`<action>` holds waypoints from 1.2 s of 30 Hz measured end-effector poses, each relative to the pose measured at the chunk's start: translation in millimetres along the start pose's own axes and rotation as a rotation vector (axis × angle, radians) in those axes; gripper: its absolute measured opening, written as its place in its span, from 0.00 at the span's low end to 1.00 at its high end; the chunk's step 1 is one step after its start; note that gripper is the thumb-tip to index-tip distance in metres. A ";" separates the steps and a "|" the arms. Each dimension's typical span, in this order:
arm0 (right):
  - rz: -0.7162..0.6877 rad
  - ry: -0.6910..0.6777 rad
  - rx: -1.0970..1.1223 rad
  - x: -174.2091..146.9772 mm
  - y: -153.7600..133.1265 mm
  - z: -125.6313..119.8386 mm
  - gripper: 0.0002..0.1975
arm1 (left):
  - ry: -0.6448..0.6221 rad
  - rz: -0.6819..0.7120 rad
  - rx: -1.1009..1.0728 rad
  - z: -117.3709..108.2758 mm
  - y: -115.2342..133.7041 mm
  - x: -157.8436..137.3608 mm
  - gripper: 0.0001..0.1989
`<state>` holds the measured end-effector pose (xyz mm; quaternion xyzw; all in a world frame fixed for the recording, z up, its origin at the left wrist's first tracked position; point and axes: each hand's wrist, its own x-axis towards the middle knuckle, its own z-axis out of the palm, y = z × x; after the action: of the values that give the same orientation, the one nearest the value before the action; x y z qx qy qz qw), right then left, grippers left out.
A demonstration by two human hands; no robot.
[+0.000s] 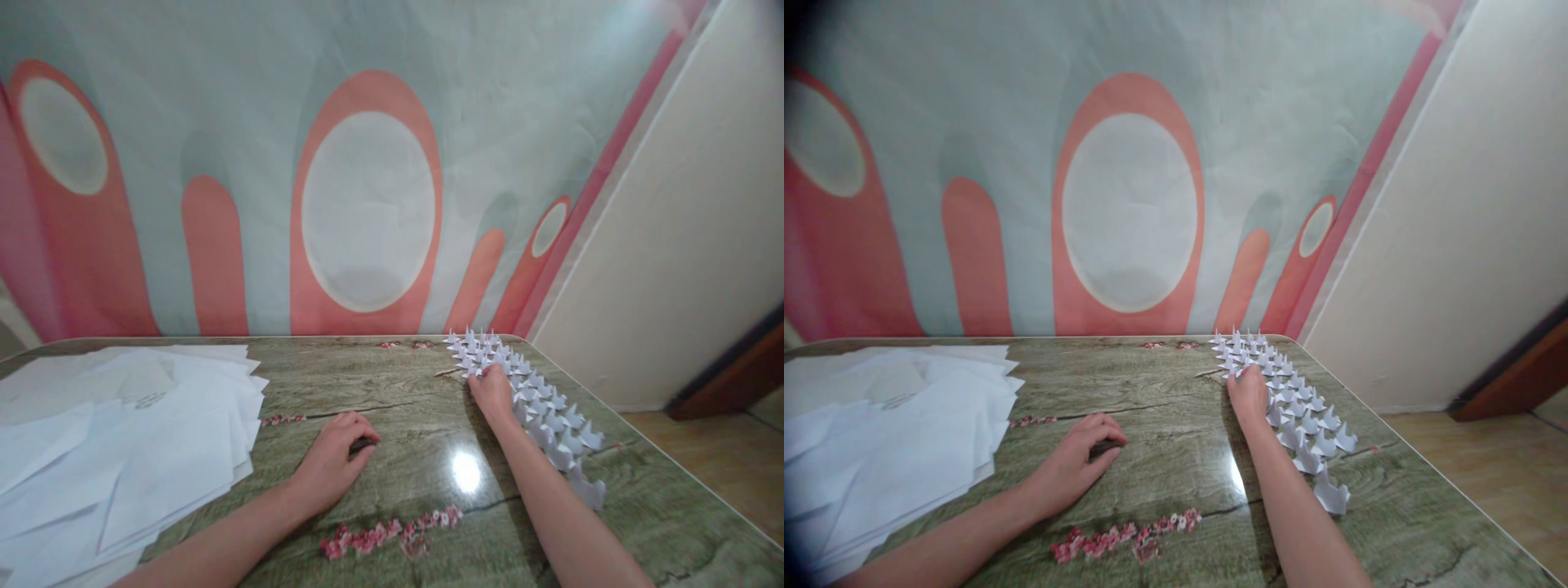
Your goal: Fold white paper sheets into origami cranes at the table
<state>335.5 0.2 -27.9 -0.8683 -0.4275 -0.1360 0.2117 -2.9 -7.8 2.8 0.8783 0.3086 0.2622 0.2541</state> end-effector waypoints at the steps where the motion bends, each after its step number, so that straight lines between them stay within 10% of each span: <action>1: -0.010 0.004 -0.003 -1.8 -1.1 -2.8 0.12 | 0.000 0.003 0.000 0.0 0.0 0.0 0.07; 17: -0.800 -0.389 0.167 -102.7 -100.4 -35.9 0.08 | 0.003 -0.063 -0.015 -6.6 1.3 -3.8 0.10; 26: -0.859 -0.287 0.227 -115.0 -90.9 -24.1 0.12 | -0.146 -0.180 0.199 -58.3 8.2 -60.3 0.25; 36: -0.901 -0.258 0.338 -114.4 -84.8 -15.5 0.14 | 0.237 -0.381 0.696 -142.8 -51.1 -126.6 0.19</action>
<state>198.4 -39.4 -40.7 -0.5604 -0.7991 -0.0340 0.2150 -197.0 -17.9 38.0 0.8025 0.5632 0.1899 -0.0513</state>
